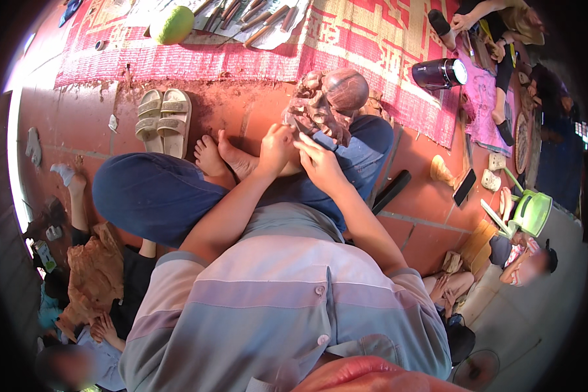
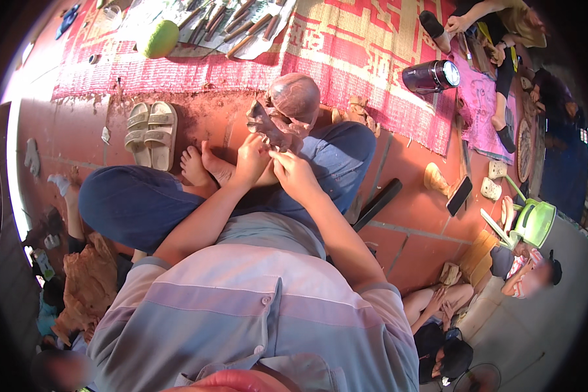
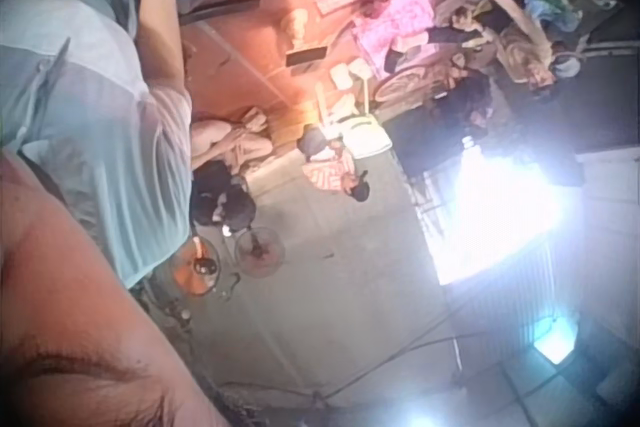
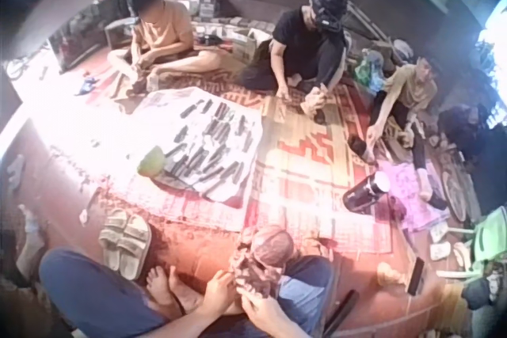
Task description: The person sits on a mat on the floor and carves a small wooden object using a knife. They hold the wood in their left hand and use the knife in their right hand to shape and detail the piece. The person rotates the object frequently to work on different sides.
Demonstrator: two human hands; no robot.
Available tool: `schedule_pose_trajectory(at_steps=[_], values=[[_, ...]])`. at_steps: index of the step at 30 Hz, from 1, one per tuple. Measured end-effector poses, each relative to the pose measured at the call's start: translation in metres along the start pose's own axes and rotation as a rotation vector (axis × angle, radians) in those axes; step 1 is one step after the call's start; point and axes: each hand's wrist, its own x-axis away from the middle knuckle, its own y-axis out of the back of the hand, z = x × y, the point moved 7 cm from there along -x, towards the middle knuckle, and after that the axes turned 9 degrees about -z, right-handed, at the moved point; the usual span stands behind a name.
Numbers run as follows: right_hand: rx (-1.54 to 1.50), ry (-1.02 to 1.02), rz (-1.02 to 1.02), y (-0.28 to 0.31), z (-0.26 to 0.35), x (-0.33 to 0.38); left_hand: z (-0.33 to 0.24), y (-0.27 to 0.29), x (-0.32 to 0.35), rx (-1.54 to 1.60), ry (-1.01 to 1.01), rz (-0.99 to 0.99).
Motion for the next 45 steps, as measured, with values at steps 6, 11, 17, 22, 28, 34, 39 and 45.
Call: schedule_pose_trajectory(at_steps=[6,11,17,22,28,34,39,45], values=[[0.065,-0.016,0.002,0.002,0.003,-0.020,-0.002,0.006,-0.007,-0.002,-0.053,-0.057],[0.011,0.199,-0.181,0.008,0.004,0.002,0.000,-0.004,0.005,-0.038,-0.111,0.039],[0.124,-0.077,0.026,0.007,0.001,-0.018,-0.006,0.003,-0.006,-0.086,-0.073,0.030],[0.015,0.150,-0.145,0.003,0.001,-0.006,0.003,-0.003,0.003,-0.101,-0.052,0.007],[0.071,-0.083,-0.031,0.002,0.003,-0.021,0.000,0.002,-0.001,0.048,0.010,-0.006],[0.006,0.255,-0.271,0.010,0.006,-0.004,-0.004,-0.006,0.007,-0.119,-0.166,0.023],[0.046,0.141,-0.176,0.001,-0.003,-0.017,-0.007,0.005,-0.003,-0.097,-0.036,0.005],[0.134,-0.034,0.035,0.004,-0.012,-0.006,0.000,-0.009,0.009,-0.110,-0.105,0.067]])
